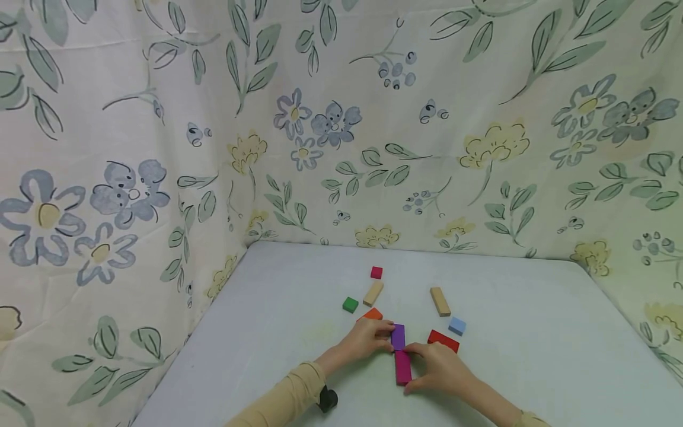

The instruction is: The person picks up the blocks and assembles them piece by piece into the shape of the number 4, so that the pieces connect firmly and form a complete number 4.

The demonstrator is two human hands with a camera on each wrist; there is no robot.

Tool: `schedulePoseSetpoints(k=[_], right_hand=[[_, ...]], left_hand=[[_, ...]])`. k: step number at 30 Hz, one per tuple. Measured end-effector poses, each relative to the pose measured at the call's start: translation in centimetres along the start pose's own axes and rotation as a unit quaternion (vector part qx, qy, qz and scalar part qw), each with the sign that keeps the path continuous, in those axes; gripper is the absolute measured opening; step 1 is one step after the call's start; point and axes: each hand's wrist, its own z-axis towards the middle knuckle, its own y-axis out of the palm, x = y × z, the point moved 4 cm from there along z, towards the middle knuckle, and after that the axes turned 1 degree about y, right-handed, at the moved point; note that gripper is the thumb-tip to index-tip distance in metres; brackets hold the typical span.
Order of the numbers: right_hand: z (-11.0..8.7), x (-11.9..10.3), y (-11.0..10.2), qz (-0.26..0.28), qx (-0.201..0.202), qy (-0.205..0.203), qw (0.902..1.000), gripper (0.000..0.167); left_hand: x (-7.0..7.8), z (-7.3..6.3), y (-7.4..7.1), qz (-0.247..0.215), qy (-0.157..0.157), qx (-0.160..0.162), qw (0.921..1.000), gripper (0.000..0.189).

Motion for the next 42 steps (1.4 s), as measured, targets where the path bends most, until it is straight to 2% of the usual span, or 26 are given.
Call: schedulePoseSetpoints(k=[10,16,30,37,42], right_hand=[[-0.21,-0.51,0.30,-0.049,0.042,-0.011,0.9979,0.083],[-0.19,-0.47,0.50,-0.056,0.045,-0.005,0.9974,0.084],[-0.40,0.08,0.08,0.000,0.025,0.014,0.9996,0.071],[-0.48,-0.12,-0.02,0.009,0.029,0.010,0.9995,0.067],[-0.43,-0.25,-0.01,0.009,0.028,0.008,0.9995,0.068]], left_hand=[[-0.15,-0.08,0.11,-0.004,0.001,0.003,1.0000,0.042],[-0.15,-0.17,0.07,-0.006,0.004,0.004,1.0000,0.042],[0.06,-0.57,-0.37,0.002,-0.001,0.007,1.0000,0.038],[0.13,-0.37,0.05,0.030,0.014,0.020,0.9992,0.033],[0.49,-0.53,-0.22,0.038,0.019,0.029,0.9987,0.033]])
